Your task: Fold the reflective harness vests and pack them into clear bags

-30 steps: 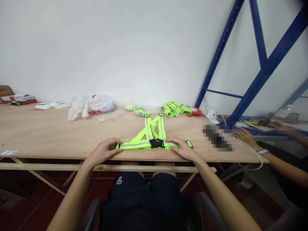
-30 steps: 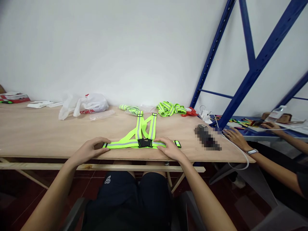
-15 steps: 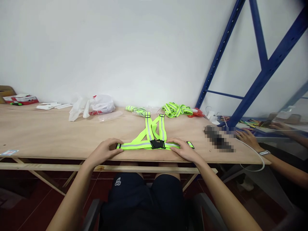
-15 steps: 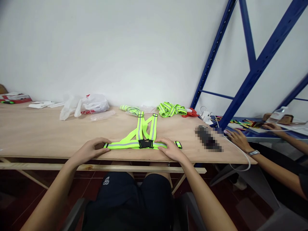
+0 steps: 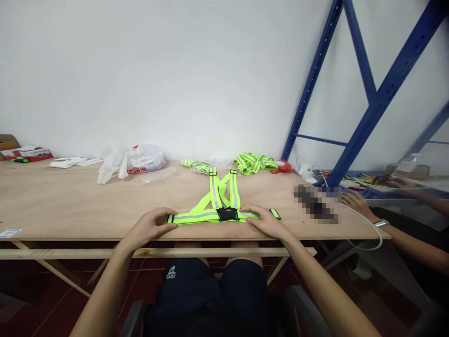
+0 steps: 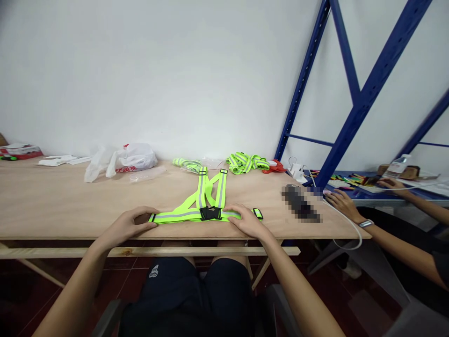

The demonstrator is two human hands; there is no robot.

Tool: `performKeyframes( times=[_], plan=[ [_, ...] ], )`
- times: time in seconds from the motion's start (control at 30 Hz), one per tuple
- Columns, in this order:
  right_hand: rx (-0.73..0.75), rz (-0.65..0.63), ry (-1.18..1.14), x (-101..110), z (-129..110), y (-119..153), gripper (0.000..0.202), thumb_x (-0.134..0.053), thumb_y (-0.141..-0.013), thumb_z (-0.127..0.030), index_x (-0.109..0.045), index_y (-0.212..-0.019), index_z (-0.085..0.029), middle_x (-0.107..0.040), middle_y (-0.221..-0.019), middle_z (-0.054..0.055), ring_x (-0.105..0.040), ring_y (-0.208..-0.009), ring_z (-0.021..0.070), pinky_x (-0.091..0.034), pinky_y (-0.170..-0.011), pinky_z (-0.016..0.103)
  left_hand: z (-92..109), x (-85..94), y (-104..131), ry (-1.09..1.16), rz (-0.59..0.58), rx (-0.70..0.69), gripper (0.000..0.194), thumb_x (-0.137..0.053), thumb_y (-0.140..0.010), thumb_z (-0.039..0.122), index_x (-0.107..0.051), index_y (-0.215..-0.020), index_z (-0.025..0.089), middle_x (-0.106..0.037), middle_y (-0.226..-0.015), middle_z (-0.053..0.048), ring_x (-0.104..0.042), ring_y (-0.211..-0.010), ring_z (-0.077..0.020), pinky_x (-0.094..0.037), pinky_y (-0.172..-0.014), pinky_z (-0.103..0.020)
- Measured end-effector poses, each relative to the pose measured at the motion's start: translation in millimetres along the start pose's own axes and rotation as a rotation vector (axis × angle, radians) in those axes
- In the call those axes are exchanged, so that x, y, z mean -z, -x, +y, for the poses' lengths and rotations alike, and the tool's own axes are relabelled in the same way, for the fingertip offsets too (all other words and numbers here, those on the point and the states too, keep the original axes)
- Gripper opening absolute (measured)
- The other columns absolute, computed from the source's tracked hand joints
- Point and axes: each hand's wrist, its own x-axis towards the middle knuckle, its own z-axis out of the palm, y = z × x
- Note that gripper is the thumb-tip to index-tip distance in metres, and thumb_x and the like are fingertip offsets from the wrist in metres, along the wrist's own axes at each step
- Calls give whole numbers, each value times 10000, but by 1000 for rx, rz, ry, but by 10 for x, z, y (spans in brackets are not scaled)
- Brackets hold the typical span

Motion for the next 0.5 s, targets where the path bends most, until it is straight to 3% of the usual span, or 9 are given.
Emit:
performKeyframes(
  times=[0.27, 0.5],
  plan=[
    [32, 12, 24, -21, 66, -6, 314, -589, -849, -226, -701, -1142, -240, -693, -1239, 75, -619, -1179, 265, -450, -1066, 473, -17, 19, 11, 67, -27, 5, 487, -696, -798, 570, -715, -1137, 220, -712, -1135, -93, -663, -1010, -268, -541, -920, -393],
    [133, 24, 158, -51, 79, 12, 340, -538, -883, -204, -674, -1190, -259, -666, -1277, 74, -587, -1218, 266, -442, -1073, 487, 22, 28, 14, 93, 91, -5, 515, -728, -772, 587, -719, -1142, 229, -697, -1212, -96, -628, -1137, -296, -477, -1048, -447]
  ],
)
